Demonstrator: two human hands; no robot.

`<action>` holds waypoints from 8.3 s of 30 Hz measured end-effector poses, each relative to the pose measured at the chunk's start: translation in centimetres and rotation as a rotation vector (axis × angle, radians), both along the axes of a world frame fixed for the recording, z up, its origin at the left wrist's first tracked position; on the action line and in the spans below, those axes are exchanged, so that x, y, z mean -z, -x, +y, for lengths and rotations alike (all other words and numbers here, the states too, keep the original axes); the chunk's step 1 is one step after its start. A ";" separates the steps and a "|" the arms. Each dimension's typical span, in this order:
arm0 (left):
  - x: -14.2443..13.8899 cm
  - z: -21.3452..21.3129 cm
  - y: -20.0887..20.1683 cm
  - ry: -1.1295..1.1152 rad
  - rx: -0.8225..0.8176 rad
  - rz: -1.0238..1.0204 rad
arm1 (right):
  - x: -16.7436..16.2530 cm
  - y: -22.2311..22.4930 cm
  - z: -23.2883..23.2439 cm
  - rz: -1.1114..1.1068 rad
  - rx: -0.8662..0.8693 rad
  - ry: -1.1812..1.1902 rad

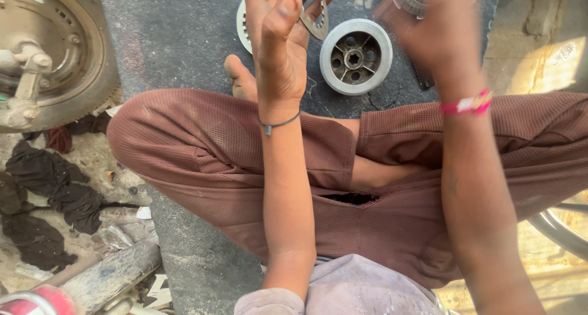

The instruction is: The person assembles a motorcycle clutch by placing friction plates and metal plates into a clutch hub, aligning the components, and fitting the housing together by hand.

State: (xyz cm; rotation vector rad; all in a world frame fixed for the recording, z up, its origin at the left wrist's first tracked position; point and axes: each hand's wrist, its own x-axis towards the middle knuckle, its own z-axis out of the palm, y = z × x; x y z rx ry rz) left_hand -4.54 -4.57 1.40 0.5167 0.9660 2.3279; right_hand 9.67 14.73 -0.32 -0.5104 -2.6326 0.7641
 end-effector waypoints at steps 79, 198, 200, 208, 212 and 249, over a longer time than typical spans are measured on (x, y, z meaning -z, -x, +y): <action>-3.5 2.7 -4.0 0.944 -0.240 1.329 | 2.9 0.2 -3.1 0.755 -0.170 1.764; 0.5 0.7 -12.4 -0.461 0.449 -0.736 | -6.7 -11.0 -11.5 0.605 0.243 0.501; 0.0 0.7 -12.7 -0.505 0.477 -0.781 | -7.1 -11.4 -11.5 0.481 0.117 0.346; -1.4 0.2 -13.5 -0.436 0.479 -0.820 | -6.1 -10.4 -12.2 0.520 -0.058 0.465; -1.1 0.3 -13.4 -0.416 0.508 -0.775 | -5.7 -10.9 -11.8 0.526 -0.048 0.427; 1.4 -0.8 -14.2 -0.238 0.445 -0.603 | -4.2 -11.8 -10.9 0.520 -0.030 0.375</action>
